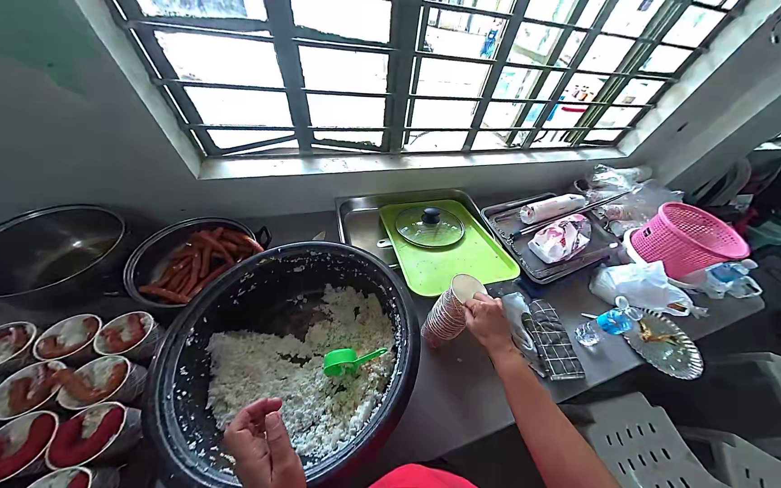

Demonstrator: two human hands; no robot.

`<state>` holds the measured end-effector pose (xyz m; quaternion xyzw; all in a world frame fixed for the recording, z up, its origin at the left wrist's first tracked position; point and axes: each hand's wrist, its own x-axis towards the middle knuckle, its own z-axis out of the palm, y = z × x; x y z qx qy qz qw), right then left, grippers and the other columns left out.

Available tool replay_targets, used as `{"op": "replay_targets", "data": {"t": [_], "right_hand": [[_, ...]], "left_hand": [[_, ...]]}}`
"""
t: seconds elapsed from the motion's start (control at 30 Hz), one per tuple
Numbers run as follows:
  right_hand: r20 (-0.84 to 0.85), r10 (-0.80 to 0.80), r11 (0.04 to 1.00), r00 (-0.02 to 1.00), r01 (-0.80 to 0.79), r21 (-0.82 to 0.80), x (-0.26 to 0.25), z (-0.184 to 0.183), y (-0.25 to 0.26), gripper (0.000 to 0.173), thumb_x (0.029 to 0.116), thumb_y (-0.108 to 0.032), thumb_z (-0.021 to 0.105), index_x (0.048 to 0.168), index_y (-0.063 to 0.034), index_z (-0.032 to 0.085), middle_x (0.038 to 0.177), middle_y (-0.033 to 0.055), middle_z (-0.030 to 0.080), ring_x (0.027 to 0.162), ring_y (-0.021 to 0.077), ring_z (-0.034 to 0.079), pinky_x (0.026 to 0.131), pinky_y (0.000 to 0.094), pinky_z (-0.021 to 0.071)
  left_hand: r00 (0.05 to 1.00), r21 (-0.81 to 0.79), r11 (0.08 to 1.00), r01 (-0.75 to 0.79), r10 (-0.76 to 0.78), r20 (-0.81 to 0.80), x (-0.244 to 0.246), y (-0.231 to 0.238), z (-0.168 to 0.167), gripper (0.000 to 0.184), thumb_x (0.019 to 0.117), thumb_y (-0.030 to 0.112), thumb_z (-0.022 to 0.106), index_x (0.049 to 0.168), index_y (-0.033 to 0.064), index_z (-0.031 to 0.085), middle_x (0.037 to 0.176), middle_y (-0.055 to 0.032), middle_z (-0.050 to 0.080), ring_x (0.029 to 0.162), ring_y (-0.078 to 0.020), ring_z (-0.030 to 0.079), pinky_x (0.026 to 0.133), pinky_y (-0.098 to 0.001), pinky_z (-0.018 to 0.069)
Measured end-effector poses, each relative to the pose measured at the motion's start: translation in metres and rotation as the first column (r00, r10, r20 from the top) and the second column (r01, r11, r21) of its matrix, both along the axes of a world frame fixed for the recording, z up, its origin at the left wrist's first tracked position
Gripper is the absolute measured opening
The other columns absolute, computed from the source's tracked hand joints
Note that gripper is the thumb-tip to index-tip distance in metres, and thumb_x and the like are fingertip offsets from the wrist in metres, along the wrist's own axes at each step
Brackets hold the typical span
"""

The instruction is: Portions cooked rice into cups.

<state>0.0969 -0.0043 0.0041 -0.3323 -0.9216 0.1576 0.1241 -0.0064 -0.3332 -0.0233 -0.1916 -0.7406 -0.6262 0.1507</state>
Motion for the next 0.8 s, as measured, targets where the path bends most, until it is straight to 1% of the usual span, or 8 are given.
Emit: {"op": "replay_targets", "data": {"t": [0.1, 0.17, 0.27, 0.33, 0.43, 0.67, 0.73, 0.8], "right_hand": [[-0.315, 0.069, 0.988, 0.946, -0.020, 0.156, 0.000, 0.033, -0.025, 0.018, 0.0932, -0.003, 0.062, 0.088, 0.0075, 0.076, 0.085, 0.0266, 0.069, 0.087, 0.0445, 0.069, 0.085, 0.0618, 0.0494], [-0.485, 0.195, 0.968, 0.853, -0.086, 0.237, -0.003, 0.062, -0.051, 0.017, 0.0900, -0.005, 0.063, 0.089, 0.0028, 0.079, 0.079, 0.0187, 0.069, 0.077, 0.0331, 0.068, 0.077, 0.0503, 0.0528], [-0.622, 0.395, 0.910, 0.676, -0.379, 0.167, -0.013, 0.089, -0.106, 0.018, 0.0923, -0.011, 0.065, 0.091, -0.0015, 0.080, 0.082, 0.0086, 0.071, 0.080, 0.0115, 0.065, 0.080, 0.0238, 0.0522], [-0.666, 0.498, 0.800, 0.556, -0.591, 0.105, -0.025, 0.089, -0.140, 0.017, 0.0945, -0.012, 0.065, 0.091, -0.0021, 0.079, 0.083, 0.0075, 0.071, 0.084, 0.0092, 0.064, 0.082, 0.0221, 0.0501], [-0.669, 0.602, 0.624, 0.436, -0.779, 0.054, -0.047, 0.076, -0.171, 0.015, 0.0942, -0.009, 0.064, 0.090, -0.0006, 0.077, 0.080, 0.0082, 0.068, 0.081, 0.0122, 0.063, 0.082, 0.0260, 0.0486], [-0.581, 0.750, 0.306, 0.314, -0.945, -0.116, -0.086, 0.070, -0.196, 0.017, 0.0954, -0.007, 0.064, 0.100, 0.0007, 0.078, 0.084, 0.0094, 0.071, 0.082, 0.0151, 0.066, 0.081, 0.0318, 0.0523], [-0.425, 0.775, 0.372, 0.467, -0.881, -0.291, -0.108, 0.064, -0.187, 0.032, 0.0971, -0.013, 0.067, 0.126, -0.0002, 0.070, 0.100, 0.0141, 0.071, 0.088, 0.0203, 0.068, 0.081, 0.0364, 0.0565], [-0.049, 0.745, 0.594, 0.665, -0.695, -0.405, -0.138, 0.039, -0.166, 0.046, 0.0991, -0.021, 0.069, 0.140, -0.0020, 0.059, 0.122, 0.0236, 0.065, 0.108, 0.0369, 0.066, 0.094, 0.0522, 0.0536]], "left_hand": [[0.994, 0.094, 0.991, 0.093, -0.097, 0.041, -0.001, 0.008, 0.008, 0.029, 0.1041, 0.013, 0.039, 0.119, -0.0122, 0.042, 0.103, 0.0045, 0.057, 0.096, 0.0096, 0.057, 0.087, -0.0142, 0.0499], [0.959, 0.205, 0.955, 0.213, -0.245, 0.143, -0.002, 0.019, 0.017, 0.035, 0.1058, 0.027, 0.044, 0.125, -0.0025, 0.043, 0.104, 0.0108, 0.061, 0.095, 0.0045, 0.062, 0.085, -0.0202, 0.0539], [0.735, 0.428, 0.839, 0.335, -0.517, 0.438, -0.005, 0.029, 0.042, 0.102, 0.0881, 0.076, 0.054, 0.149, 0.0016, 0.018, 0.126, 0.0023, 0.063, 0.106, -0.0130, 0.068, 0.084, -0.0349, 0.0602], [0.574, 0.624, 0.722, 0.300, -0.659, 0.486, -0.008, 0.027, 0.053, 0.124, 0.0682, 0.088, 0.061, 0.152, 0.0070, 0.019, 0.133, -0.0059, 0.061, 0.111, -0.0227, 0.069, 0.083, -0.0432, 0.0624], [0.514, 0.819, 0.548, 0.170, -0.758, 0.400, -0.012, 0.006, 0.052, 0.079, 0.0668, 0.083, 0.065, 0.113, 0.0189, 0.070, 0.104, -0.0020, 0.076, 0.088, -0.0146, 0.074, 0.066, -0.0310, 0.0608], [0.697, 0.740, 0.673, -0.011, -0.526, 0.488, -0.013, -0.055, 0.046, 0.065, 0.0738, 0.073, 0.072, 0.112, 0.0210, 0.066, 0.091, -0.0001, 0.075, 0.068, -0.0093, 0.070, 0.056, -0.0240, 0.0578], [0.734, 0.730, 0.659, -0.180, -0.404, 0.546, -0.019, -0.071, 0.042, 0.056, 0.0954, 0.067, 0.047, 0.115, 0.0161, 0.059, 0.087, -0.0036, 0.074, 0.066, -0.0121, 0.070, 0.056, -0.0248, 0.0579], [0.753, 0.693, 0.650, -0.311, -0.277, 0.597, -0.036, -0.091, 0.030, 0.070, 0.1029, 0.060, 0.003, 0.110, 0.0159, 0.056, 0.077, -0.0035, 0.072, 0.059, -0.0120, 0.068, 0.051, -0.0242, 0.0558]]}}
